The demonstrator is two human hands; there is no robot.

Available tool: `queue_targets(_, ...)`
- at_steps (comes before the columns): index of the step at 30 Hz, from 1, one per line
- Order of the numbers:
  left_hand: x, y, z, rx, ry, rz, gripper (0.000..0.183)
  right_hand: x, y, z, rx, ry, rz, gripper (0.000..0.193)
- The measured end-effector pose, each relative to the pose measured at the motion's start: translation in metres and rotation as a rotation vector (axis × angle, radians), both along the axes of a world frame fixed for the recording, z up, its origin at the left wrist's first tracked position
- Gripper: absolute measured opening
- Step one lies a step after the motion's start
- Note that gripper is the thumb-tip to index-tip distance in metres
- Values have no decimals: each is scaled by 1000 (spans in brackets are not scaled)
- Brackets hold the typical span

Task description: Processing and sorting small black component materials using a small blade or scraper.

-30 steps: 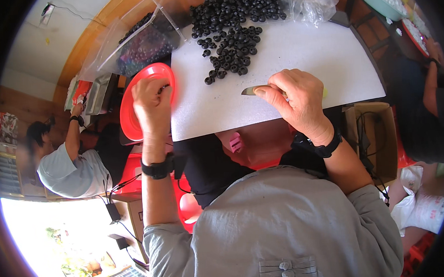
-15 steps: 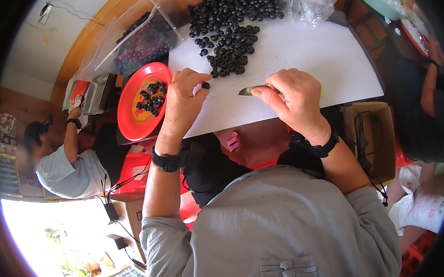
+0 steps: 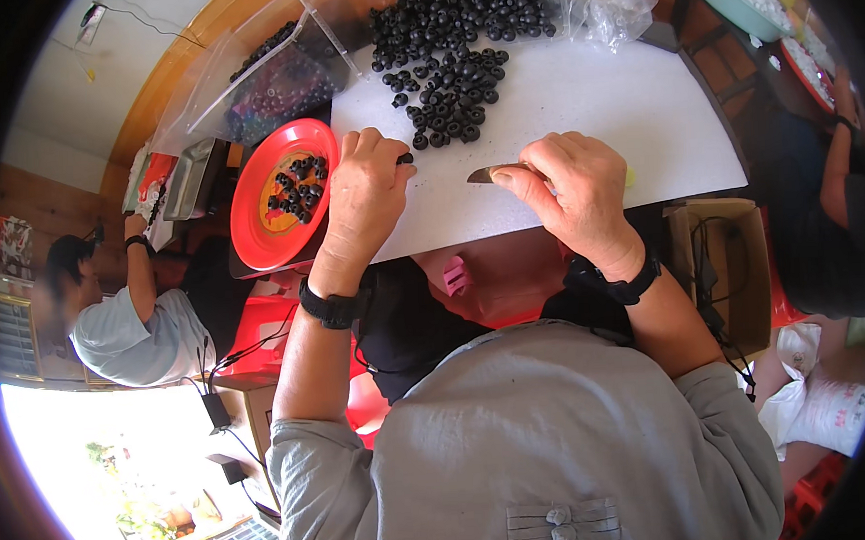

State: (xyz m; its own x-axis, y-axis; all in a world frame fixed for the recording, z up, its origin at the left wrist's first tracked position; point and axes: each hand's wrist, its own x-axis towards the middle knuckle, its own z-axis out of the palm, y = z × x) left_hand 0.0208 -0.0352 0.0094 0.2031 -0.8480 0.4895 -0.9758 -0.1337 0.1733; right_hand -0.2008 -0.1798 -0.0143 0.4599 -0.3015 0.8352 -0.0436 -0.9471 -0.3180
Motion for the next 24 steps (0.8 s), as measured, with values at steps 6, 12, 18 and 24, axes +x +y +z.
queue_targets(6,-4,-1,0,-59,397,-57,18,0,0,-1,-5,13,-10,39)
queue_targets(12,-29,5,10,-136,1460,-243,23,-2,0,5,31,7,0,37)
queue_targets(18,-36,4,-3,-187,1676,-423,27,-2,7,17,287,-56,47,33)
queue_targets(24,-44,-6,-11,-189,1853,-570,28,0,11,17,425,-59,68,33)
